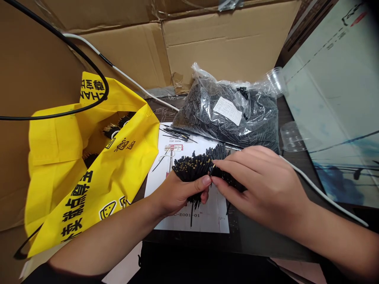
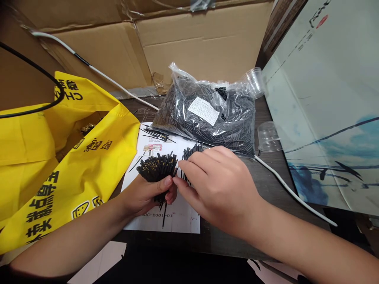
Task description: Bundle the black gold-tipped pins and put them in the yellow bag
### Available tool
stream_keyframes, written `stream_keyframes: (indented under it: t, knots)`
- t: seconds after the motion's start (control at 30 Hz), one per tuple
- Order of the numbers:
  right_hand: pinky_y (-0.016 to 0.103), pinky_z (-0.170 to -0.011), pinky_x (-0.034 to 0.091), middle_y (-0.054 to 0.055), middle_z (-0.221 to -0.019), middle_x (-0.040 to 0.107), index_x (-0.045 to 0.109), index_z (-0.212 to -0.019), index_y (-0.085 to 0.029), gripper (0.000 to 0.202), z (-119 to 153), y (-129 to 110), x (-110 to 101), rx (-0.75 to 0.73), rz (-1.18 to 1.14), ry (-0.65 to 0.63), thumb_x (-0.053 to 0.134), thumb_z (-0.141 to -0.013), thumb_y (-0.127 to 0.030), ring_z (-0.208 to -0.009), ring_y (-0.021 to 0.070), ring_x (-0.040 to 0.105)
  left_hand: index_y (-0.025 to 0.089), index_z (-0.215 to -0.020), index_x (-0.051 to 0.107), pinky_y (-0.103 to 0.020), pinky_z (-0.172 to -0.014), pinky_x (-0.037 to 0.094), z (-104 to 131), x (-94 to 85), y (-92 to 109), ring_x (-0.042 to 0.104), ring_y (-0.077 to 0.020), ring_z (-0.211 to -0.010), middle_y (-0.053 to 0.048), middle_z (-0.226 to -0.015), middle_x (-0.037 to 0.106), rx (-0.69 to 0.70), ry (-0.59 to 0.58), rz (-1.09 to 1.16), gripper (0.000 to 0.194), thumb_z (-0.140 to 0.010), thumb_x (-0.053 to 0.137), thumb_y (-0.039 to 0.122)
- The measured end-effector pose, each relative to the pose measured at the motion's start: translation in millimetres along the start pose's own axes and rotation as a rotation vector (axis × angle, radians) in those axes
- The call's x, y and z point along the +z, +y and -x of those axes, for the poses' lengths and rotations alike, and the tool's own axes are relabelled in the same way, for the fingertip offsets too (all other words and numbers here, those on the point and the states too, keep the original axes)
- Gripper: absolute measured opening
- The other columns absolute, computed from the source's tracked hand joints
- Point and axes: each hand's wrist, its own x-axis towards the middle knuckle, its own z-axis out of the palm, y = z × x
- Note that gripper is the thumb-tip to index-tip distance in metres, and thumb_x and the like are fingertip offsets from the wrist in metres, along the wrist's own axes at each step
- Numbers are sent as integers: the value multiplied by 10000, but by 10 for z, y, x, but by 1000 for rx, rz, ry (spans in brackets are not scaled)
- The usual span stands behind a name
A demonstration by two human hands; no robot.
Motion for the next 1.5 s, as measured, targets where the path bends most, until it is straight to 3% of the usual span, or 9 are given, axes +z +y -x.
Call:
stream_keyframes:
  t: [0.23,0.5,0.77,0.97,1.17,1.33,1.5]
  knots:
    - [382,-696,431,58,-764,708,750,-853,-148,187,13,0,27,-1,42,-31,648,-955,-267,-701,221,630,128,-730,632,-220,-593,472,-12,-15,27,580,-98,-590,-4,-616,588,39,-49,-147,343,-923,723,396]
    - [404,-642,387,53,-702,657,735,-786,-144,193,29,-51,80,0,110,-8,651,-912,-262,-647,228,588,137,-772,662,-210,-572,478,7,62,144,544,-80,-539,17,-606,595,45,-4,-242,295,-889,764,388]
    - [384,-670,437,62,-767,710,716,-845,-142,122,30,-69,101,-8,77,68,676,-925,-225,-709,217,649,145,-677,633,-226,-583,485,13,57,145,558,-99,-559,-4,-577,584,45,16,-265,387,-904,737,440]
    - [369,-728,491,68,-861,738,700,-938,-151,47,46,4,88,-10,-78,43,661,-945,-175,-798,206,684,147,-649,617,-238,-652,491,20,25,166,576,-113,-619,-24,-589,581,45,-36,-332,445,-984,621,440]
    - [369,-709,507,80,-836,735,704,-989,-110,78,75,38,139,-103,-109,82,659,-926,-118,-788,207,682,143,-651,604,-221,-542,411,40,-36,122,532,-97,-562,-26,-595,581,-4,-50,-315,477,-986,598,483]
    - [386,-706,505,81,-859,753,719,-1017,-108,130,78,28,149,-79,-57,76,706,-912,-184,-762,219,682,143,-650,598,-219,-458,333,32,-44,70,498,-87,-508,-22,-582,572,-47,-8,-259,492,-972,613,515]
    - [377,-728,508,99,-957,770,702,-1085,-106,209,67,14,134,-11,-29,102,722,-910,-217,-822,229,712,142,-680,607,-243,-572,456,2,-19,55,567,-115,-573,-13,-584,565,-22,1,-147,425,-937,682,473]
